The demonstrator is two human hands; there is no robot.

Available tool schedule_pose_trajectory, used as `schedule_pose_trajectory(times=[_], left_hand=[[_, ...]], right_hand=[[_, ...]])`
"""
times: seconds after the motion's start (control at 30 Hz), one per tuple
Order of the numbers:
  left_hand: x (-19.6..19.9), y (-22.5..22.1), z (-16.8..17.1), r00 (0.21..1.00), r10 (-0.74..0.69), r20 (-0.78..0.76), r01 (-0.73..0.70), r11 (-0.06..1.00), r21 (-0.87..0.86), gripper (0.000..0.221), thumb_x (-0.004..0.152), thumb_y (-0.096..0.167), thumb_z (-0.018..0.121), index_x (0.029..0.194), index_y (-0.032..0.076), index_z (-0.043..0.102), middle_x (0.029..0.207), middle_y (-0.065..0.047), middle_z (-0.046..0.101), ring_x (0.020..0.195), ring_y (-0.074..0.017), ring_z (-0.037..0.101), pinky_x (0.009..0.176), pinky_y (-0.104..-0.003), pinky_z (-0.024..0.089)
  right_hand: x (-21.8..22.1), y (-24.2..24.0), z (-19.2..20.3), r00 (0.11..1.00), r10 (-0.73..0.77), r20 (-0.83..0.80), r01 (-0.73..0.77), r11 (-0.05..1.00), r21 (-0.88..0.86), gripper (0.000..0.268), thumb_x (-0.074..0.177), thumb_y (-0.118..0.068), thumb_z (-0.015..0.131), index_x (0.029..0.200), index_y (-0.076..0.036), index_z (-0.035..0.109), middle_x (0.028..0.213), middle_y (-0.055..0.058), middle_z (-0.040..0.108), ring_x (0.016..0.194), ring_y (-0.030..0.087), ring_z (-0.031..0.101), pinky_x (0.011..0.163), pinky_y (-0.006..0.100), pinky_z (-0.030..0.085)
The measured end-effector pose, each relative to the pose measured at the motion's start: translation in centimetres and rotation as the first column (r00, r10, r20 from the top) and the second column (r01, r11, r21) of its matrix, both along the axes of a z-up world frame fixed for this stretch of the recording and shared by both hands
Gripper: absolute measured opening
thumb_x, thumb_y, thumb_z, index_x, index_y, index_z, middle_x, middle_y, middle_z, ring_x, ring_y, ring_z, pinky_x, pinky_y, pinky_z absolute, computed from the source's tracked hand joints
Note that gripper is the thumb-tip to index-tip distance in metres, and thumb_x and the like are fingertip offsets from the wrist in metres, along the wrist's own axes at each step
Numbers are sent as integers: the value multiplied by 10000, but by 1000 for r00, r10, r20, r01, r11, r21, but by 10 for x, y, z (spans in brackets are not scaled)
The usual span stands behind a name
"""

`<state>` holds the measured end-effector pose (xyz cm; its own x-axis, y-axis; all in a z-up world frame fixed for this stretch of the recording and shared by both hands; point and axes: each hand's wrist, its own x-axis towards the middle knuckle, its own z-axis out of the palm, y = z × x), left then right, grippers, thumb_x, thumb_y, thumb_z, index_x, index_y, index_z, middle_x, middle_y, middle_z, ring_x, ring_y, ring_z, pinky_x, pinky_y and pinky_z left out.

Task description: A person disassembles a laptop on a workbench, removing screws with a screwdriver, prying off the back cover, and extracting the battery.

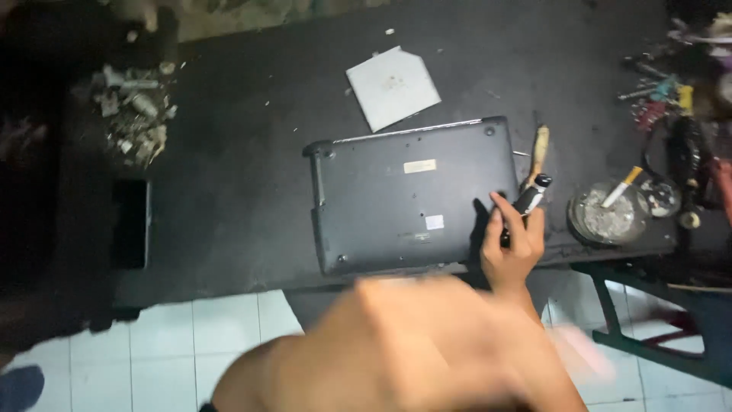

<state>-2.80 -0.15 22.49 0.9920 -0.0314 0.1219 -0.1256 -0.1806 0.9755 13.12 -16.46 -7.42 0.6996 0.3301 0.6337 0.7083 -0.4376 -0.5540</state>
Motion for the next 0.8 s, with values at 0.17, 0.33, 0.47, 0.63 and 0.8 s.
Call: schedule_pose_trajectory(times=[0.17, 0.33, 0.47, 0.63, 0.8], left_hand=[[14, 59, -135, 961, 239, 140, -276, 879, 389, 289, 1043, 151, 575, 1319, 129, 658, 1346, -87, 658, 1278, -270, 600, 1143, -434, 434], [13, 74, -222, 790, 613, 27, -538, 671, 510, 512, 1012, 216, 666, 1474, 35, 536, 1672, -243, 265, 1509, -509, 232, 1221, -612, 228], [17, 67, -261, 784, 619, 50, -503, 585, 636, 616, 1023, 302, 647, 1524, -8, 464, 1662, -278, 272, 1541, -481, 181, 1240, -598, 160], [19, 63, -266, 751, 650, 115, -505, 453, 735, 665, 1032, 375, 614, 1569, 33, 421, 1688, -303, 152, 1561, -473, 110, 1259, -576, 99], [23, 63, -260, 758, 648, 74, -482, 481, 732, 654, 1036, 354, 598, 1578, 42, 407, 1669, -347, 153, 1557, -484, 114, 1251, -579, 106]], right_hand=[[4, 2, 4, 998, 12, 61, -10, 999, -38, 215, 1071, -11, 589, 1199, -13, 761, 942, 154, 574, 775, 282, 485, 712, 369, 432], [4, 3, 1, 1000, -5, -13, 6, 999, 39, 224, 1023, -7, 620, 1146, -61, 799, 859, 114, 550, 695, 273, 557, 668, 372, 484], [3, 0, -2, 1000, -9, -14, 10, 1000, 23, 226, 1005, 2, 636, 1144, -66, 801, 848, 114, 554, 687, 281, 562, 662, 376, 484], [1, -2, 2, 994, 67, -87, -57, 991, 121, 375, 1059, -91, 447, 1298, 35, 706, 1009, 193, 662, 702, 256, 669, 741, 414, 539], [6, -13, -14, 990, 103, -97, -87, 984, 157, 392, 1030, -31, 434, 1324, 92, 661, 1024, 217, 681, 747, 297, 698, 757, 428, 554]])
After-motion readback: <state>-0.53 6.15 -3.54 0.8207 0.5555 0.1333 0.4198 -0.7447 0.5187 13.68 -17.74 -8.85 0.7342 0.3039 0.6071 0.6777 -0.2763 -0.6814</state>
